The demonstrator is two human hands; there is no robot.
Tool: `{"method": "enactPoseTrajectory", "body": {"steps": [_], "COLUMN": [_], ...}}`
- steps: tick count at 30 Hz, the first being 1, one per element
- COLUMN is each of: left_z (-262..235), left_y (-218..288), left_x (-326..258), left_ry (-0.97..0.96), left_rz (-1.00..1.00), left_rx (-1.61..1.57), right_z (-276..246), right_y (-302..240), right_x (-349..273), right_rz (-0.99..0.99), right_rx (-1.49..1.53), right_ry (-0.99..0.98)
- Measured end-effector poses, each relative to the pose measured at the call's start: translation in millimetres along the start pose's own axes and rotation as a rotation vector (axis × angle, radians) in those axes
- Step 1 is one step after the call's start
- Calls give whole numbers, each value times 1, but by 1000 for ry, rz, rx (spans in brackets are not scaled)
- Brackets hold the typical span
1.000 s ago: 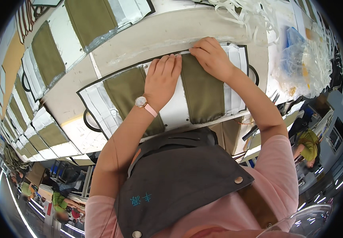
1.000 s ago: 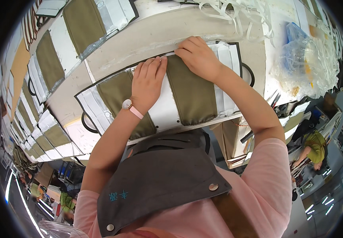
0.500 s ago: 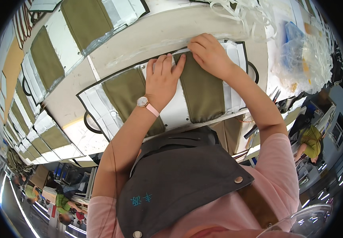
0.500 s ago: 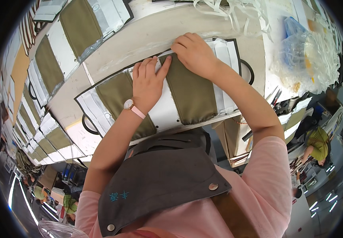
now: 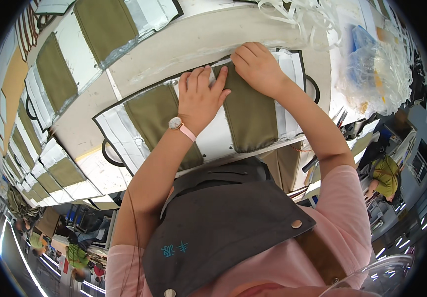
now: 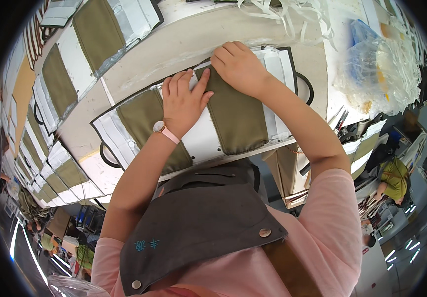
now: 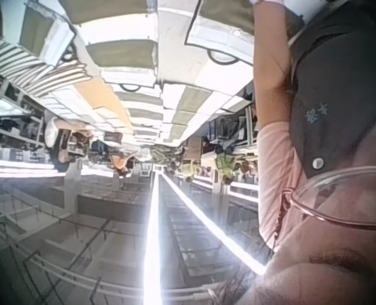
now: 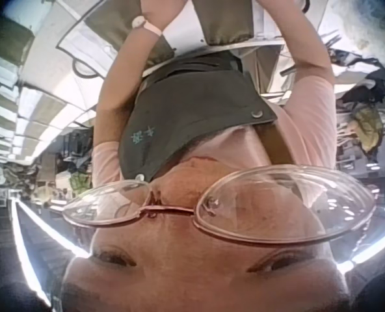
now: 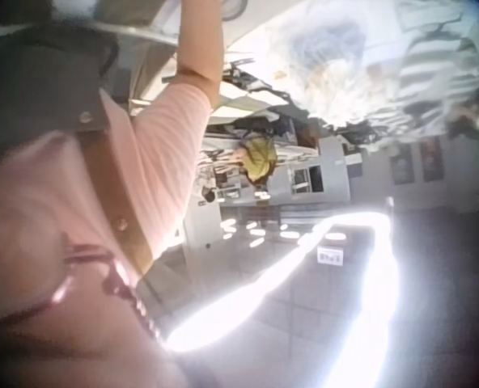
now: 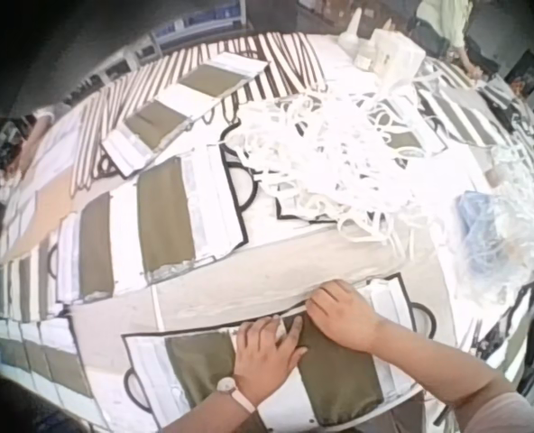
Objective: The person assembles green fabric bags by hand, pressing white strips onto the edges of the bag flaps. They use a hammer to secure metal fasteners at the corners of the bags. The person handles multiple bags sequentially, flipping them over and adjusting the strips before hammering.
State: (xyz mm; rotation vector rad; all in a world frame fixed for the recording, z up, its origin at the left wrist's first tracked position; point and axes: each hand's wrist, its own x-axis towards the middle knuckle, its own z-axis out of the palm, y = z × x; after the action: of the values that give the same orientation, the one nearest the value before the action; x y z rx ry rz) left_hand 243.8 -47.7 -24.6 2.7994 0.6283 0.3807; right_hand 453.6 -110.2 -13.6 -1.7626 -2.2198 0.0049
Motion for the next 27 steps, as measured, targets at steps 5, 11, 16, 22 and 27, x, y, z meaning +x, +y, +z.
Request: {"method": "enactPoseTrajectory", "body": {"steps": [5,11,16,22,27], "left_z": [2,1,1,1,1], "left_y": [0,1,2,1,2], "left_x": [-1,-1,0,1,2], "left_ry": [15,-9,-5,3,4], "left_rz": [0,-8,-15,-11,-13], "left_rx": [10,19,15,9,37], "right_z": [5,5,7,10,3], "right_y": [-3,-1,-7,-9,-1], "right_x": [2,-19,-12,-14,-22], "right_rz": [-22,46,108,120,222], "right_rx": [-119,-40,-146,-64,-16], "right_ry": [109,176,120,213,254]}}
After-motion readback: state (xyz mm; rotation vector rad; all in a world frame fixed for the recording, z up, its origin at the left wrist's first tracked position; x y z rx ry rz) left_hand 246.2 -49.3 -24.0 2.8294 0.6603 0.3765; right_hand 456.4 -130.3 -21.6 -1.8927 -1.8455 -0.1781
